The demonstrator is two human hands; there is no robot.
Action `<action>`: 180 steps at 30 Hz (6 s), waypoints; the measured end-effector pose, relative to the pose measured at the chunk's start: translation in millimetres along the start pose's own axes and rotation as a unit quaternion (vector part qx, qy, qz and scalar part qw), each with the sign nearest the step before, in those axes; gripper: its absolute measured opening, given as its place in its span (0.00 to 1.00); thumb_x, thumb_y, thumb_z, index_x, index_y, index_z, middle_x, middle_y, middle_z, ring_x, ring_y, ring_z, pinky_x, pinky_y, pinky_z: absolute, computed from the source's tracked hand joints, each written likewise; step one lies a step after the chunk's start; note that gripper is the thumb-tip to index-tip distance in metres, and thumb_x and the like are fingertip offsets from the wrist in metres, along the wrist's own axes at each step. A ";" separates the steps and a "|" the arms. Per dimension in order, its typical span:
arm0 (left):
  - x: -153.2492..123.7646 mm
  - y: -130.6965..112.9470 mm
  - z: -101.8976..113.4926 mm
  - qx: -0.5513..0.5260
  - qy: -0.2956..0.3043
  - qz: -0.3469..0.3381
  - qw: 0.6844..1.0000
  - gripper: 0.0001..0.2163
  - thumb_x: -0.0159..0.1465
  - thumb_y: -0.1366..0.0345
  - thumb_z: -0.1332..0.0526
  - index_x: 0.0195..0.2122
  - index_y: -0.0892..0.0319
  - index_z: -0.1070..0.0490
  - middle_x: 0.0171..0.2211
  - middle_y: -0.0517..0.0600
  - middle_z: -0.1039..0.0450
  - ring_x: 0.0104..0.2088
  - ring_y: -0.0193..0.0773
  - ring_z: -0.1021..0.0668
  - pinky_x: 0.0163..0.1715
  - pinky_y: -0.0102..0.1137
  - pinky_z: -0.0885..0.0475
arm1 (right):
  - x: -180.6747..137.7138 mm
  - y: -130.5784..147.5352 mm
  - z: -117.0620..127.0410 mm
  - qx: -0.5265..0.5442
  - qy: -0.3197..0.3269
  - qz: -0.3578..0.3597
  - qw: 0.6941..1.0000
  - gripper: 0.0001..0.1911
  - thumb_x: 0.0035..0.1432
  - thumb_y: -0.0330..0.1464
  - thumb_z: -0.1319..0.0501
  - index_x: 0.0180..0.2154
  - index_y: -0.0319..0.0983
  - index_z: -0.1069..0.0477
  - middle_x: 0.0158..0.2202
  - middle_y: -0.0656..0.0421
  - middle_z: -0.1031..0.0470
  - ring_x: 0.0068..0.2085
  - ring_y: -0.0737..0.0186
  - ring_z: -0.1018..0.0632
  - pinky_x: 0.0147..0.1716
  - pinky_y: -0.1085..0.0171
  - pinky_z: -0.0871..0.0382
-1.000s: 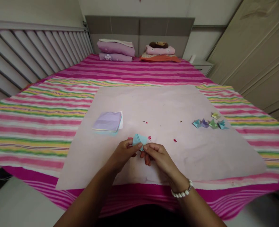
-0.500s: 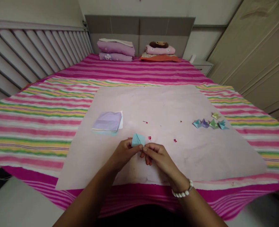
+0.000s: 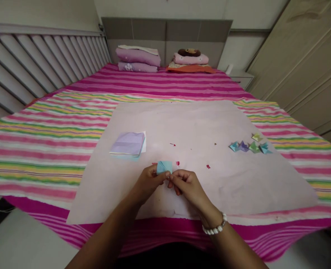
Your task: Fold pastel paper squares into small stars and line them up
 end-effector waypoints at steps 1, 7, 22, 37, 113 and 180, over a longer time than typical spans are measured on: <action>0.0 1.4 0.2 -0.015 -0.008 0.008 1.000 0.10 0.55 0.58 0.34 0.29 0.61 0.27 0.25 0.45 0.29 0.27 0.32 0.31 0.30 0.29 0.36 | 0.2 -1.1 0.2 0.002 -0.006 0.002 1.000 0.16 0.51 0.42 0.36 0.22 0.36 0.29 0.20 0.61 0.26 0.15 0.74 0.37 0.16 0.70 0.46; 3.2 8.8 2.8 -0.136 -0.048 0.022 0.989 0.11 0.52 0.59 0.31 0.28 0.61 0.27 0.25 0.45 0.29 0.27 0.32 0.28 0.31 0.29 0.33 | -2.0 -5.9 -2.2 0.001 -0.020 0.010 1.000 0.14 0.51 0.40 0.37 0.22 0.37 0.30 0.19 0.61 0.26 0.15 0.73 0.37 0.16 0.70 0.44; 1.1 9.3 1.6 -0.151 -0.081 -0.008 0.985 0.13 0.53 0.57 0.32 0.22 0.62 0.28 0.20 0.42 0.36 0.24 0.29 0.34 0.27 0.26 0.37 | -9.8 -7.0 -6.6 -0.010 -0.039 0.072 0.997 0.16 0.52 0.43 0.37 0.23 0.38 0.30 0.19 0.62 0.30 0.18 0.71 0.36 0.18 0.69 0.43; -7.1 -8.7 -5.6 -0.064 -0.085 -0.031 0.994 0.11 0.52 0.58 0.33 0.25 0.61 0.30 0.17 0.42 0.36 0.18 0.30 0.33 0.20 0.27 0.38 | -13.9 -0.7 -13.5 -0.051 0.000 0.120 0.991 0.17 0.59 0.41 0.41 0.24 0.38 0.30 0.18 0.63 0.34 0.20 0.69 0.36 0.21 0.68 0.42; -13.9 -15.8 2.7 -0.014 0.049 -0.067 0.996 0.07 0.61 0.63 0.38 0.39 0.57 0.31 0.27 0.45 0.30 0.28 0.31 0.27 0.30 0.28 0.31 | -6.2 20.8 8.2 0.060 0.002 0.079 0.995 0.09 0.50 0.36 0.32 0.32 0.39 0.26 0.22 0.63 0.25 0.22 0.68 0.25 0.23 0.68 0.30; -10.1 -18.0 6.2 -0.117 -0.067 -0.081 0.988 0.16 0.49 0.63 0.29 0.26 0.58 0.38 0.30 0.46 0.22 0.29 0.33 0.23 0.32 0.29 0.28 | -0.8 11.5 20.1 0.076 -0.084 0.071 0.991 0.10 0.47 0.36 0.30 0.24 0.38 0.27 0.19 0.63 0.29 0.21 0.69 0.31 0.23 0.68 0.38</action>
Point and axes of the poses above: each hand's wrist, its own x-axis towards the middle knuckle, its own z-axis out of the back of the hand, y = z × x, the point moved 7 cm from there along x, towards the middle knuckle
